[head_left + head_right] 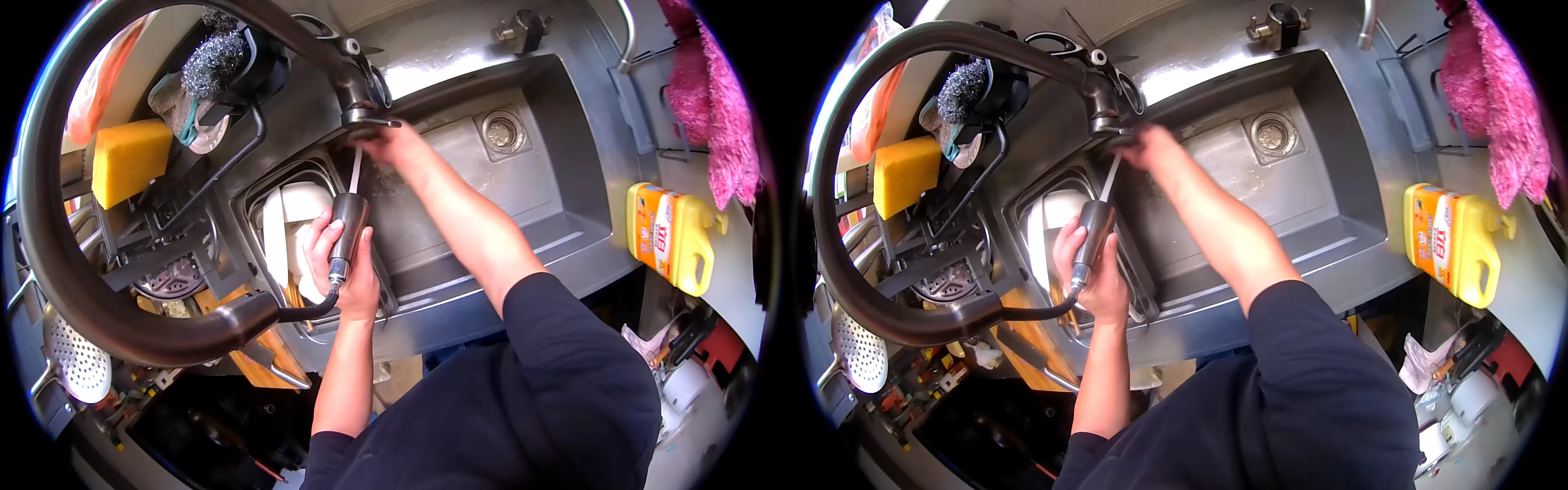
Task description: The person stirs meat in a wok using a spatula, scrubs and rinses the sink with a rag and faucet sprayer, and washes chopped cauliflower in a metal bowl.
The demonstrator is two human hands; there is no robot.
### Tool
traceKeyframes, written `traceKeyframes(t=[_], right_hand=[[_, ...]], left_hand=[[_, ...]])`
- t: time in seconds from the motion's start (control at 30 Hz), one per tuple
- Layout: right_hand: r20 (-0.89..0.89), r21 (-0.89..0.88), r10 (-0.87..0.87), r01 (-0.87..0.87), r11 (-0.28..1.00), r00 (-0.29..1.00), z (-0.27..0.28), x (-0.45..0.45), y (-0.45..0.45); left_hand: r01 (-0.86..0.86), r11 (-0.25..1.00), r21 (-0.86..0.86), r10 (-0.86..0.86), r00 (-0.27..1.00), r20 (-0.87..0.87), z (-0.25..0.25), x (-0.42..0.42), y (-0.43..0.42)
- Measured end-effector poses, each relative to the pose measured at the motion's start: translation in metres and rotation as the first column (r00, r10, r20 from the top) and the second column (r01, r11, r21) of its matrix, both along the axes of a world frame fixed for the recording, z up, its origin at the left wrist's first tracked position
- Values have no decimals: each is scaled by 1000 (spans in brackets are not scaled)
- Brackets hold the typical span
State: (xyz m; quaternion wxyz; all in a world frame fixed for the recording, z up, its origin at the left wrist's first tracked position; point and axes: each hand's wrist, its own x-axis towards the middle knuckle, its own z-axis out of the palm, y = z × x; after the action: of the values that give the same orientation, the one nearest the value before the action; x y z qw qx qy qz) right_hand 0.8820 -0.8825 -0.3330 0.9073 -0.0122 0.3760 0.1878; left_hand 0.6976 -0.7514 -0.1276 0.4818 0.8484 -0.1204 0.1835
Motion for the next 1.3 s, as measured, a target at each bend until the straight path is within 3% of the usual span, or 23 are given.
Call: traceKeyframes(t=[0.1,0.13,0.17,0.2,0.27,0.3,0.37,0.4,0.43,0.57,0.67,0.73,0.77,0.8,0.83,0.87,0.9,0.97,1.0,1.13,1.2,1.27,1.3], right_hand=[[-45,-144,-239,231,962,970,5,-14,-107],[33,-268,-249,248,931,968,1,-26,-151],[110,-351,-303,323,879,946,-3,-35,-195],[16,-391,-449,419,819,893,2,-34,-234],[30,-560,-512,439,703,859,7,-36,-292],[37,-567,-498,429,703,866,-8,-32,-302],[7,-692,-608,443,570,794,-11,-32,-248],[-105,-740,-653,379,555,750,12,-24,-209],[-175,-830,-458,119,545,871,-10,-25,-187],[-101,-365,-387,327,872,917,-70,-15,-132],[-155,-351,-523,448,822,838,-20,-28,-205],[-45,-561,-417,322,763,908,-12,-39,-284],[45,-677,-306,255,691,951,0,-38,-313],[35,-877,-48,54,477,998,23,-42,-314],[-67,-978,207,-105,180,976,46,-53,-309],[-274,-832,414,2,-555,868,61,-70,-304],[-540,-247,415,333,-910,732,71,-84,-305],[-765,28,387,627,-779,515,74,-102,-326],[-944,213,65,747,-630,323,85,-109,-329],[-993,99,-119,681,-725,18,108,-159,-297],[-999,33,-32,563,-826,11,94,-204,-299],[-974,-69,-82,620,-781,-212,110,-239,-292],[-971,-135,35,417,-899,-238,89,-260,-307]], left_hand=[[84,995,-62,-88,993,-74,0,-1,-14],[114,987,-110,-126,985,-114,0,-2,-21],[140,978,-154,-163,975,-151,1,-3,-28],[160,965,-210,-198,965,-174,1,-4,-36],[175,936,-305,-242,949,-199,-3,-4,-55],[195,926,-324,-265,945,-189,-2,-2,-64],[225,905,-360,-302,937,-175,-4,0,-82],[239,908,-344,-308,938,-161,-2,0,-91],[255,910,-328,-315,937,-147,0,1,-99],[295,884,-363,-361,923,-130,-3,0,-128],[293,889,-352,-359,923,-138,-3,-3,-135],[270,905,-330,-331,932,-146,-6,-5,-133],[276,908,-316,-326,938,-119,-8,-4,-131],[278,912,-301,-321,942,-103,-12,-3,-128],[274,918,-287,-315,943,-105,-16,-8,-125],[281,911,-303,-332,934,-134,-17,-12,-122],[294,892,-342,-367,914,-171,-19,-15,-121],[356,854,-381,-453,868,-205,-26,-20,-116],[367,818,-443,-504,829,-243,-28,-23,-113],[386,741,-550,-626,694,-355,-17,-29,-93],[337,774,-536,-600,660,-452,-14,-37,-72],[310,785,-536,-590,635,-498,-8,-40,-56],[337,800,-497,-584,627,-515,-5,-40,-47]])
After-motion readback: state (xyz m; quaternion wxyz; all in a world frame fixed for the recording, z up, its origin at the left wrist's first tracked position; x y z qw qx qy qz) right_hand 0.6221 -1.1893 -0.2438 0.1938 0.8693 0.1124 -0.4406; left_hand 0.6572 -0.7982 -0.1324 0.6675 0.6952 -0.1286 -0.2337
